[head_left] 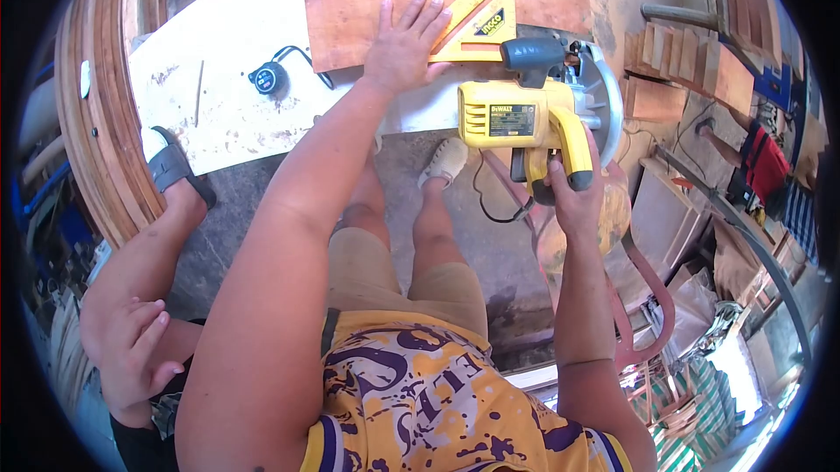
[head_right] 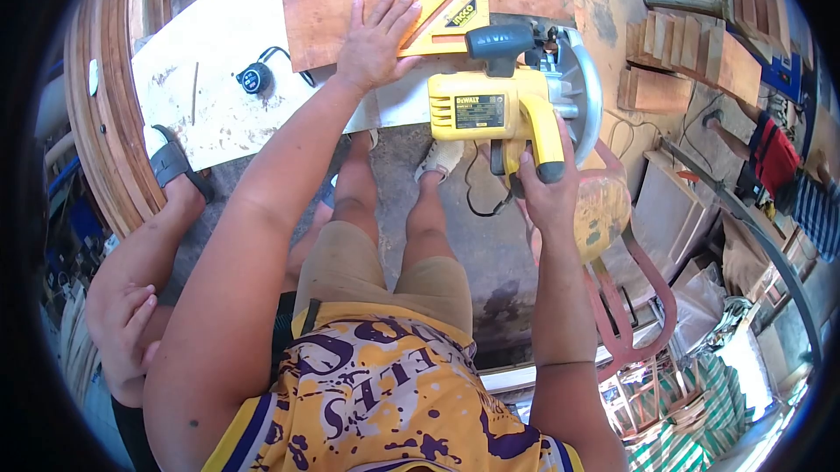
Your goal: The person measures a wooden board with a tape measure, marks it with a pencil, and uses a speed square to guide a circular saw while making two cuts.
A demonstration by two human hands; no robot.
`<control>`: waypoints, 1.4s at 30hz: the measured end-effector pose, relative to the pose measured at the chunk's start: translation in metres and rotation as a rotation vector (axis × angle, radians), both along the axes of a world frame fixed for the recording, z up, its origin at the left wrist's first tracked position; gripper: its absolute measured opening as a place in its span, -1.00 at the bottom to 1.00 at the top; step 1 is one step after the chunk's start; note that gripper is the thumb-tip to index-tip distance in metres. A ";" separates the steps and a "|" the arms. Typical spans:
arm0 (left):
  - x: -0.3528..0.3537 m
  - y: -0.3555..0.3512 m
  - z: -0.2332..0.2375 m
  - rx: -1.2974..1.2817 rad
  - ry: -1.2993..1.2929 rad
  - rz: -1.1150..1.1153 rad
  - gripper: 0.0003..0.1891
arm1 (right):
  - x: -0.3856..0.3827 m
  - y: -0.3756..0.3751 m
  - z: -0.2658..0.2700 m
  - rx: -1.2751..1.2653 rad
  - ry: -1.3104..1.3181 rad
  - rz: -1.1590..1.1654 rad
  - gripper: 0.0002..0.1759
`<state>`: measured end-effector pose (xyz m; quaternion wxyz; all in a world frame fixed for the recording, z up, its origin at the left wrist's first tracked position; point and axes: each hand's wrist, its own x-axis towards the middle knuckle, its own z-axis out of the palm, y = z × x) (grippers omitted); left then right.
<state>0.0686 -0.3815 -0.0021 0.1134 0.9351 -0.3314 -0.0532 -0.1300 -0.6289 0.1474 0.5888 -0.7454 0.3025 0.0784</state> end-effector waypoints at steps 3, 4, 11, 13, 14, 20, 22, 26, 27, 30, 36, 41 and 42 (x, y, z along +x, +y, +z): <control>0.000 0.000 0.002 0.019 -0.002 -0.004 -0.09 | 0.001 0.000 0.001 0.001 0.002 0.000 -0.25; 0.000 0.000 0.003 0.020 0.002 -0.004 -0.08 | 0.001 0.000 0.000 0.002 -0.003 0.003 -0.25; -0.001 -0.001 0.005 0.027 0.011 -0.003 -0.07 | 0.004 0.002 0.003 -0.016 -0.024 0.009 -0.25; -0.001 -0.001 0.009 0.073 0.016 -0.012 -0.08 | 0.005 0.003 0.003 -0.025 -0.038 0.008 -0.26; -0.001 -0.001 0.011 0.120 0.028 -0.023 -0.10 | 0.005 0.003 0.003 -0.031 -0.033 0.001 -0.26; -0.002 0.001 0.004 -0.003 0.033 -0.009 -0.06 | 0.007 0.002 0.001 -0.015 -0.053 -0.003 -0.26; -0.002 0.001 0.003 -0.015 0.033 0.000 -0.07 | 0.009 0.002 0.002 -0.005 -0.045 -0.004 -0.26; -0.004 0.002 0.003 -0.022 0.041 -0.004 -0.09 | 0.012 0.000 0.006 0.010 -0.007 0.014 -0.19; -0.003 0.001 0.003 -0.021 0.037 0.002 -0.09 | 0.013 0.001 0.006 0.003 0.002 0.014 -0.19; -0.004 0.002 0.003 -0.035 0.042 0.010 -0.10 | 0.015 -0.001 0.001 0.000 -0.031 0.027 -0.19; -0.005 0.001 0.004 -0.022 0.072 0.009 -0.15 | 0.020 -0.002 -0.001 0.006 -0.035 0.026 -0.20; -0.014 0.004 0.006 0.016 0.082 0.004 -0.14 | 0.012 0.000 -0.003 0.013 -0.047 0.021 -0.20; -0.016 0.005 0.007 0.015 0.080 0.006 -0.14 | 0.010 0.001 -0.002 0.016 -0.042 0.016 -0.20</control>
